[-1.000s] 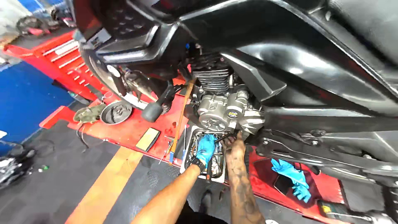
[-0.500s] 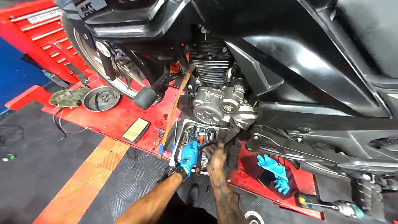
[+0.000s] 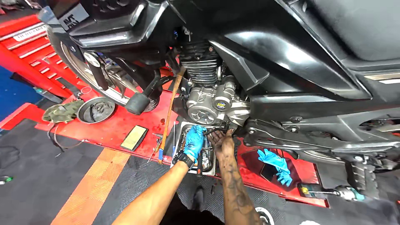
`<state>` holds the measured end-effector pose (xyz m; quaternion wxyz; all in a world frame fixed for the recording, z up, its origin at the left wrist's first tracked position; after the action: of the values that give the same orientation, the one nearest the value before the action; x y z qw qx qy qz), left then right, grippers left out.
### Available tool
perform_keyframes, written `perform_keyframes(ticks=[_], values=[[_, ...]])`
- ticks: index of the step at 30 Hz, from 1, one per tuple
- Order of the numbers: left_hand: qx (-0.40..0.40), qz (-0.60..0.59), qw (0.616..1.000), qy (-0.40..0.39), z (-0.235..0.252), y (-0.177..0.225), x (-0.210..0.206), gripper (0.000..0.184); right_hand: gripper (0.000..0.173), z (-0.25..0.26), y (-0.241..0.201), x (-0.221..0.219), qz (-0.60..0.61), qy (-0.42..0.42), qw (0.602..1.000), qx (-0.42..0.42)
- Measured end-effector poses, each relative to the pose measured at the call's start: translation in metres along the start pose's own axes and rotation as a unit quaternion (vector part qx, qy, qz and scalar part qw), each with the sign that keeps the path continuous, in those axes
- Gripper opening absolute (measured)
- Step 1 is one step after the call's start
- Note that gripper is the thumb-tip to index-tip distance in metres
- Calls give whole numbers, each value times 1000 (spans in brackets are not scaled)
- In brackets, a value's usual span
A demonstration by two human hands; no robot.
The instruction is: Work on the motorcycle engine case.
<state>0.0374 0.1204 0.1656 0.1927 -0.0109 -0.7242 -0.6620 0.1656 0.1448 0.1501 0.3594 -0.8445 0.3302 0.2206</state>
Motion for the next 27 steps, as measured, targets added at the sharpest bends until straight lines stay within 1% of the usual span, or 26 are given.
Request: perform_keyframes(ticks=[3,6,9,11,14,16,18,23,27], values=[[-3,-23,1000,11,1,7,0,42,73,0,-4,-3,-5,-6,1000,-2],[16,-44,998,30,2,12,-1,39,75,3,-6,-3,6,-18,1000,-16],[19,-56,997,52,8,11,-3,39,75,5,-6,-1,9,-40,999,-20],[35,-73,995,54,12,7,-3,39,75,2,-3,2,-1,-52,999,-15],[66,-99,992,43,21,-7,-1,42,71,0,1,0,-28,-26,999,0],[71,-113,990,47,26,-14,-2,40,70,3,2,0,-31,-19,999,8],[74,-119,988,56,28,-11,-4,38,69,7,1,-1,-18,-18,1000,12],[97,-154,980,84,15,2,-9,33,67,10,-1,-2,-1,-16,1000,14],[117,-196,967,111,28,-1,-13,32,66,11,-2,-2,-19,-1,1000,23]])
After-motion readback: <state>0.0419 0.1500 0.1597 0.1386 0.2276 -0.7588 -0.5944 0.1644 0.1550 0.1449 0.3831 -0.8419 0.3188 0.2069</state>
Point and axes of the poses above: each hand's wrist, its own z-axis towards the middle knuckle, its own x-axis out of the back of the hand, y = z × x, the point moved 2 cm from there along z, towards the middle knuckle, and after that the axes turned 15 degrees about -x, right-handed, at the moved point
